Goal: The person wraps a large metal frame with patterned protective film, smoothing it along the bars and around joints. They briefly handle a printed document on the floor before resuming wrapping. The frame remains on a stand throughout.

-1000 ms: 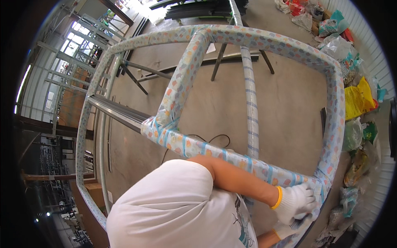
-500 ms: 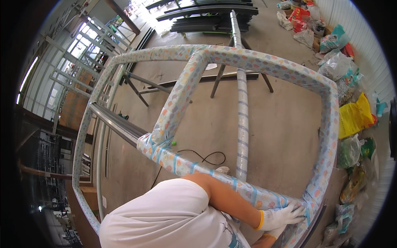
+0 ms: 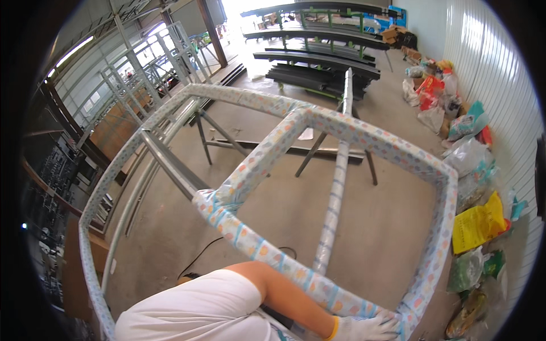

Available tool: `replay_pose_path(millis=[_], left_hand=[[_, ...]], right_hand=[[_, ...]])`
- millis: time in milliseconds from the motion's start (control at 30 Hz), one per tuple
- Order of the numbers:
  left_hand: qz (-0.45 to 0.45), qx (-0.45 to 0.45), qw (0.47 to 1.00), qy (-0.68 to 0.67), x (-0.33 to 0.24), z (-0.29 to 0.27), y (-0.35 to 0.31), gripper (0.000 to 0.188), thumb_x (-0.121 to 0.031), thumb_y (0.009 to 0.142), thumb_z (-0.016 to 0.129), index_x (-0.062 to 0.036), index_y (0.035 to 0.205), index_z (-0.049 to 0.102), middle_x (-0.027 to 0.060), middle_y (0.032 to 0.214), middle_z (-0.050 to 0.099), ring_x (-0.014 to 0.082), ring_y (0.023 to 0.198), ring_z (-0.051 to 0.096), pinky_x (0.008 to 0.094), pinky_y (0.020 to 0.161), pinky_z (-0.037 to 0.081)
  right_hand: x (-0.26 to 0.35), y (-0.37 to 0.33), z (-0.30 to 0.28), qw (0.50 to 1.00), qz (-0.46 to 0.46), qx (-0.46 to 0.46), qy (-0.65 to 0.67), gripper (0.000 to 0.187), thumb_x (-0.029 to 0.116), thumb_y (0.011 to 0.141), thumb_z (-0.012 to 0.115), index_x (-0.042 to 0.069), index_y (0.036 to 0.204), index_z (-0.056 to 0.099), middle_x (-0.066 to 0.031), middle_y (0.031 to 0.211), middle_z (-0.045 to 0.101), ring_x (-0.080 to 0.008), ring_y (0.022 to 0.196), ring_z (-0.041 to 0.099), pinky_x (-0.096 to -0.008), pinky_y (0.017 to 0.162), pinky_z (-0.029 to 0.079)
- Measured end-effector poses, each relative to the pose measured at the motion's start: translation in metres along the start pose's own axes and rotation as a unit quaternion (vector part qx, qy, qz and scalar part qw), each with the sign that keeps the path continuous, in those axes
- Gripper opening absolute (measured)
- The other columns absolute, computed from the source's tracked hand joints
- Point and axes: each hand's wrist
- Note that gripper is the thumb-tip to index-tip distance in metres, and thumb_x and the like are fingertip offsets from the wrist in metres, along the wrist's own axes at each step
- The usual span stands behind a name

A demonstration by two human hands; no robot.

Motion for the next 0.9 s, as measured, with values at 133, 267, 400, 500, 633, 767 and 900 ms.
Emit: replay_pose_path(millis=[133, 267, 400, 500, 633, 767, 900], left_hand=[[-0.039, -0.037, 0.997, 0.052, -0.002, -0.016, 0.005, 0.063, -0.025, 0.102, 0.059, -0.0114, 0.161, 0.045, 0.0152, 0.155, 0.055, 0.0399, 0.15, 0.048, 0.06, 0.115, 0.045], [0.013, -0.061, 0.997, 0.034, 0.009, -0.052, -0.009, 0.064, -0.032, 0.093, 0.068, -0.0097, 0.152, 0.057, 0.0176, 0.155, 0.055, 0.0402, 0.149, 0.048, 0.0619, 0.119, 0.039], [0.07, -0.226, 0.965, -0.109, 0.019, -0.115, -0.058, 0.051, -0.04, 0.08, 0.079, -0.0146, 0.124, 0.078, 0.0188, 0.157, 0.055, 0.0419, 0.151, 0.047, 0.0636, 0.121, 0.037], [-0.013, -0.244, 0.903, -0.355, 0.031, -0.168, -0.126, 0.054, -0.029, 0.076, 0.084, -0.0129, 0.127, 0.075, 0.0219, 0.152, 0.059, 0.0418, 0.144, 0.054, 0.0588, 0.118, 0.042], [-0.214, -0.195, 0.837, -0.464, 0.05, -0.225, -0.271, 0.055, -0.013, 0.081, 0.082, -0.0014, 0.132, 0.066, 0.0237, 0.137, 0.064, 0.0456, 0.123, 0.068, 0.0475, 0.098, 0.059], [-0.383, -0.179, 0.725, -0.543, 0.049, -0.26, -0.41, 0.062, -0.007, 0.084, 0.083, 0.0, 0.142, 0.063, 0.0207, 0.143, 0.063, 0.034, 0.128, 0.068, 0.0431, 0.109, 0.056], [-0.391, -0.215, 0.795, -0.411, 0.037, -0.292, -0.504, 0.081, -0.017, 0.083, 0.087, 0.0042, 0.153, 0.053, 0.0288, 0.149, 0.057, 0.044, 0.137, 0.062, 0.0468, 0.116, 0.053]], right_hand=[[0.002, -0.011, 0.0, 0.999, 0.004, 0.026, -0.043, 0.065, 0.035, 0.108, 0.069, -0.003, 0.159, 0.054, -0.0144, 0.143, 0.068, -0.0259, 0.124, 0.068, -0.0398, 0.107, 0.054], [0.0, -0.042, -0.008, 0.993, -0.001, 0.089, -0.083, 0.066, 0.035, 0.107, 0.07, -0.003, 0.158, 0.054, -0.0144, 0.141, 0.069, -0.0257, 0.121, 0.069, -0.0395, 0.105, 0.055], [0.01, -0.094, -0.033, 0.979, 0.0, 0.153, -0.136, 0.066, 0.034, 0.106, 0.072, -0.003, 0.158, 0.054, -0.0145, 0.139, 0.07, -0.0254, 0.119, 0.07, -0.0392, 0.102, 0.057], [0.021, -0.152, -0.048, 0.961, -0.017, 0.219, -0.165, 0.066, 0.034, 0.106, 0.073, -0.003, 0.157, 0.055, -0.0146, 0.137, 0.07, -0.0252, 0.117, 0.071, -0.039, 0.101, 0.058], [0.004, -0.223, 0.03, 0.975, -0.037, 0.218, 0.003, 0.065, 0.019, 0.093, 0.081, -0.005, 0.149, 0.06, -0.0165, 0.125, 0.076, -0.0245, 0.104, 0.075, -0.038, 0.092, 0.062], [-0.031, -0.274, 0.192, 0.975, -0.103, 0.188, 0.061, 0.038, 0.012, 0.096, 0.079, 0.0, 0.131, 0.07, -0.0058, 0.116, 0.074, -0.0177, 0.103, 0.072, -0.0353, 0.093, 0.06], [-0.048, -0.337, 0.308, 0.946, -0.077, 0.294, 0.109, 0.04, 0.017, 0.103, 0.075, 0.0, 0.138, 0.066, -0.0063, 0.122, 0.072, -0.0157, 0.11, 0.068, -0.0333, 0.097, 0.056]])
Point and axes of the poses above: each hand's wrist, its own y-axis towards the middle knuckle, its own z-axis out of the palm, x = y × z
